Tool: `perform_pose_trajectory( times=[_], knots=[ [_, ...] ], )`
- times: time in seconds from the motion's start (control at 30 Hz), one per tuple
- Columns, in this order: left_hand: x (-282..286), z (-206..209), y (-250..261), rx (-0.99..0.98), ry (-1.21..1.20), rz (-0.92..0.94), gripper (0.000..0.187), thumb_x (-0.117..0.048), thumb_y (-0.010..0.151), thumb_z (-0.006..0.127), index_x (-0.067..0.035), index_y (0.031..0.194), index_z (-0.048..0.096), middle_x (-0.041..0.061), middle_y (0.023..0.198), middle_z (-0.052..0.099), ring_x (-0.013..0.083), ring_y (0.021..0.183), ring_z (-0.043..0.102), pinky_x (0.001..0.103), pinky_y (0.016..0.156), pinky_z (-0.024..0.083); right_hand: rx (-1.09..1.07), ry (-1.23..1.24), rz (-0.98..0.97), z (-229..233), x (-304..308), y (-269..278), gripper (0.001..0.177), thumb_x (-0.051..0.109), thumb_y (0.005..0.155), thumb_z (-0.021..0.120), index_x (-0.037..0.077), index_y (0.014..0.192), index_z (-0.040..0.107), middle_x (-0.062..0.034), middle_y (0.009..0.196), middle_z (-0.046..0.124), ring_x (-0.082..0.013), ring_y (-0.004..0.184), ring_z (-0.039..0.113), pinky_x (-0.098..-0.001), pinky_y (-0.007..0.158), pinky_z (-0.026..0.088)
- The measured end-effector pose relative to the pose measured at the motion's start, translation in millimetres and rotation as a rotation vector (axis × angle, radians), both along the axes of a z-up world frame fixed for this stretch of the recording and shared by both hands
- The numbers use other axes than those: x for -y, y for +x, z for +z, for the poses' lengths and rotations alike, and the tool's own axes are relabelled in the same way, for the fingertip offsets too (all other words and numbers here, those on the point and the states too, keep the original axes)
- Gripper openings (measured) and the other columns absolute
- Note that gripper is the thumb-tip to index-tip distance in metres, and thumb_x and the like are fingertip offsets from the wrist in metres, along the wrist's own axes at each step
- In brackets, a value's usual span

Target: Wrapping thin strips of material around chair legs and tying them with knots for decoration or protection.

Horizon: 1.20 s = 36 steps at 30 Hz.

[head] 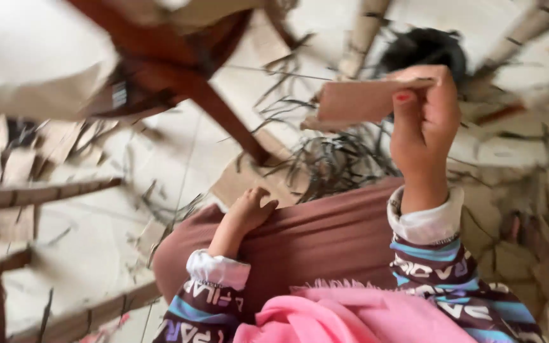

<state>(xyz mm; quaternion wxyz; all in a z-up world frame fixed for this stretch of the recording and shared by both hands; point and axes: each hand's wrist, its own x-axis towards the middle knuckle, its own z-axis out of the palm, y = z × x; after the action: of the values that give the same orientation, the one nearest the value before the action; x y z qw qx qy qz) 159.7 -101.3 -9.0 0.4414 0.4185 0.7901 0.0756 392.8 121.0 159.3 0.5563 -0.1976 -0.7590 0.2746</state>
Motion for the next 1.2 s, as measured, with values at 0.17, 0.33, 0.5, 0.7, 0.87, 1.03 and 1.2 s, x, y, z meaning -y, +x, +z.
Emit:
perform_pose_trajectory(
  times=[0.17,0.33,0.5,0.7,0.87,1.03,1.2],
  knots=[
    [11.3,41.1,-15.3,0.105,0.628,0.386,0.099,-0.036,0.068,0.094,-0.016,0.149,0.043,0.021,0.140,0.053,0.0411,0.117,0.066,0.054,0.099,0.053,-0.069,-0.112,0.256,-45.9,41.3,-96.1,0.019,0.010,0.110,0.055,-0.004,0.099,0.061,-0.0186,0.096,0.065,-0.0328,0.092,0.067,-0.0416,0.092,0.052],
    [-7.8,56.0,-40.1,0.068,0.690,0.561,0.031,-0.031,0.068,0.095,-0.022,0.091,0.077,-0.007,0.074,0.066,0.0123,0.078,0.073,0.028,0.077,0.055,-0.076,-0.305,0.654,-48.3,99.9,-153.2,0.009,0.001,0.102,0.059,-0.005,0.099,0.066,-0.0196,0.092,0.075,-0.0262,0.081,0.075,-0.0392,0.078,0.061],
    [-19.5,71.3,-50.4,0.061,0.547,0.732,0.077,-0.045,0.060,0.094,-0.022,0.121,0.053,0.006,0.109,0.073,0.0258,0.091,0.077,0.040,0.085,0.060,-0.098,-0.312,0.680,-66.6,79.6,-157.8,0.012,0.001,0.104,0.055,-0.008,0.106,0.063,-0.0231,0.094,0.074,-0.0225,0.077,0.072,-0.0405,0.076,0.060],
    [-40.9,13.1,-61.3,-0.157,0.829,0.728,0.046,-0.033,0.072,0.087,-0.024,0.106,0.057,0.011,0.091,0.072,0.0384,0.082,0.075,0.047,0.072,0.060,-0.081,-0.295,0.527,-80.2,75.4,-172.3,0.013,0.006,0.104,0.060,-0.004,0.111,0.065,-0.0204,0.102,0.074,-0.0259,0.090,0.074,-0.0384,0.082,0.059],
    [-47.7,3.4,-61.8,-0.225,0.938,0.780,0.037,-0.043,0.075,0.088,-0.018,0.088,0.063,0.005,0.078,0.069,0.0264,0.073,0.076,0.038,0.066,0.061,0.149,-0.190,0.225,-109.5,63.6,-167.2,0.039,0.025,0.101,0.076,0.009,0.129,0.055,-0.0088,0.132,0.062,-0.0238,0.119,0.060,-0.0397,0.091,0.048],
    [-43.4,11.3,-67.0,-0.035,1.065,0.803,0.024,-0.032,0.089,0.082,-0.013,0.095,0.069,0.007,0.081,0.070,0.0246,0.068,0.077,0.032,0.058,0.063,0.263,-0.523,0.241,-155.5,58.7,-167.0,0.069,0.037,0.100,0.077,-0.002,0.142,0.039,-0.0262,0.132,0.053,-0.0257,0.094,0.059,-0.0274,0.069,0.044],
    [-42.5,9.2,-68.9,0.063,1.031,0.846,0.026,-0.030,0.092,0.080,-0.008,0.099,0.068,0.010,0.083,0.072,0.0258,0.070,0.078,0.033,0.060,0.062,0.264,-0.470,0.288,-178.4,66.8,-176.6,0.056,0.002,0.095,0.076,0.005,0.143,0.047,-0.0233,0.132,0.059,-0.0330,0.099,0.070,-0.0334,0.071,0.057]
  ],
)
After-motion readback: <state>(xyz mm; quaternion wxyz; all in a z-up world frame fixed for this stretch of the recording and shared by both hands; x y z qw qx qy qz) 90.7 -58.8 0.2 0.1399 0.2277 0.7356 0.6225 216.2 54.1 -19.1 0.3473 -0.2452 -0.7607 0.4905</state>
